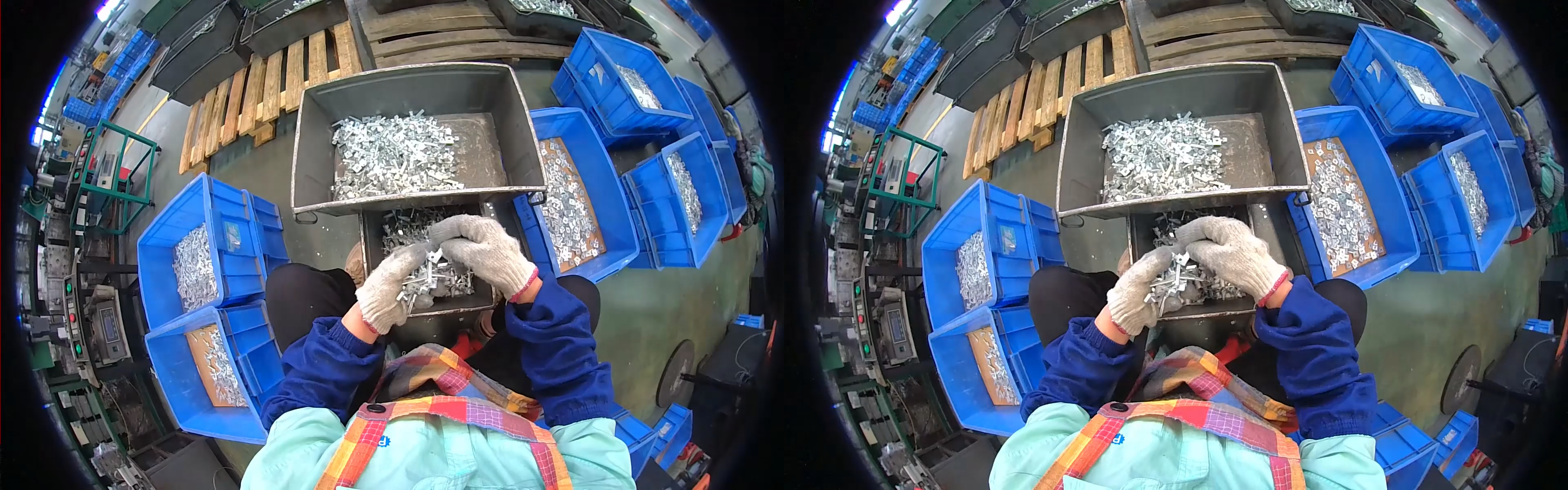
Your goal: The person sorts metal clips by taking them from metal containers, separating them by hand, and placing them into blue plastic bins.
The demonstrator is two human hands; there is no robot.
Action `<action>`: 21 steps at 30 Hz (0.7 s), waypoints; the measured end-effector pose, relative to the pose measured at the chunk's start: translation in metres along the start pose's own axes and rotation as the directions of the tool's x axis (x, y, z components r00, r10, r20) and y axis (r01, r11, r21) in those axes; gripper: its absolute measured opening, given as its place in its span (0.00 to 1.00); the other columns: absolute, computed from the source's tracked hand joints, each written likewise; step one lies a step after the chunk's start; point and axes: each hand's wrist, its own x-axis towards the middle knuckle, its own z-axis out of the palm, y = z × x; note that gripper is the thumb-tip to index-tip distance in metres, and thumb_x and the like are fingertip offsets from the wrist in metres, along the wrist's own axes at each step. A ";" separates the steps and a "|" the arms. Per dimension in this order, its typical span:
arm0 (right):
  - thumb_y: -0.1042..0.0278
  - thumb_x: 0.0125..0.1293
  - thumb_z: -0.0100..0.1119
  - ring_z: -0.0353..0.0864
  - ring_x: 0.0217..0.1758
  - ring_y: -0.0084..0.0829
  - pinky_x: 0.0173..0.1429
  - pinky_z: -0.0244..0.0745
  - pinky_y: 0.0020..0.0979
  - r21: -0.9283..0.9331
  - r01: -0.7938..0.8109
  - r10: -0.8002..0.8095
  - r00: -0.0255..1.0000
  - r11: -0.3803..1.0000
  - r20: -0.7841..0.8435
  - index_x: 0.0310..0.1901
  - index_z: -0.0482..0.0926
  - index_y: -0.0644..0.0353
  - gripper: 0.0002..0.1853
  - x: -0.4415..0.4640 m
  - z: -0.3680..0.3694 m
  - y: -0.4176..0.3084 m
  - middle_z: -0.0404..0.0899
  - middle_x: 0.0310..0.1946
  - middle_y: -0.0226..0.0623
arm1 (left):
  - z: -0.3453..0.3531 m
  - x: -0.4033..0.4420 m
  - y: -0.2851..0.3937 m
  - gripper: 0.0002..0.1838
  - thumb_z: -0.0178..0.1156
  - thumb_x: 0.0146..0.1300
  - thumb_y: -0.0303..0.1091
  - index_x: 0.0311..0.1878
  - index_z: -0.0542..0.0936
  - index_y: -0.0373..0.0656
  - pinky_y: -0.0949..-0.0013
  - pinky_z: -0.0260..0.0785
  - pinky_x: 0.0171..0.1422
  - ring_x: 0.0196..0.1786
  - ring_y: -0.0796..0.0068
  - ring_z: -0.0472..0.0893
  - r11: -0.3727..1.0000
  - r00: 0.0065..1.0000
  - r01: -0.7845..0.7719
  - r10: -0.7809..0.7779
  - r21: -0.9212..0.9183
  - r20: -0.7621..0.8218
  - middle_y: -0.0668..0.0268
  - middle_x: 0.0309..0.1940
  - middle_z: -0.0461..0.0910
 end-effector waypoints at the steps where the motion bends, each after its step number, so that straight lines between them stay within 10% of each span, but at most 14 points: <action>1: 0.67 0.68 0.62 0.86 0.46 0.32 0.53 0.81 0.32 0.093 -0.088 0.088 0.996 0.992 0.002 0.54 0.85 0.64 0.15 -0.001 0.000 -0.004 0.88 0.46 0.40 | 0.000 0.000 -0.001 0.21 0.59 0.75 0.45 0.63 0.78 0.43 0.74 0.81 0.25 0.33 0.72 0.88 1.000 1.000 0.007 -0.007 0.008 -0.015 0.63 0.44 0.87; 6: 0.64 0.72 0.60 0.81 0.31 0.20 0.37 0.79 0.27 0.247 -0.191 0.209 0.977 0.950 -0.049 0.58 0.83 0.65 0.18 -0.002 0.007 -0.002 0.86 0.42 0.34 | -0.002 0.005 -0.004 0.21 0.58 0.75 0.45 0.64 0.78 0.44 0.74 0.80 0.25 0.33 0.74 0.87 1.000 1.000 0.005 -0.005 0.014 -0.016 0.65 0.45 0.87; 15: 0.58 0.74 0.61 0.79 0.28 0.21 0.33 0.76 0.27 0.199 -0.228 0.228 0.973 0.953 0.023 0.55 0.83 0.66 0.19 0.003 0.008 -0.001 0.86 0.38 0.33 | -0.005 0.008 -0.009 0.19 0.57 0.76 0.45 0.62 0.78 0.44 0.73 0.80 0.24 0.34 0.70 0.89 1.000 0.996 0.007 -0.009 -0.027 -0.086 0.64 0.44 0.87; 21: 0.58 0.72 0.62 0.78 0.32 0.17 0.33 0.72 0.22 0.491 -0.362 0.321 0.932 0.792 0.169 0.52 0.86 0.62 0.16 0.005 0.013 0.011 0.84 0.35 0.28 | -0.004 0.003 -0.006 0.16 0.57 0.76 0.44 0.58 0.79 0.45 0.72 0.80 0.24 0.35 0.69 0.89 0.993 0.997 0.073 -0.074 -0.094 -0.011 0.64 0.45 0.87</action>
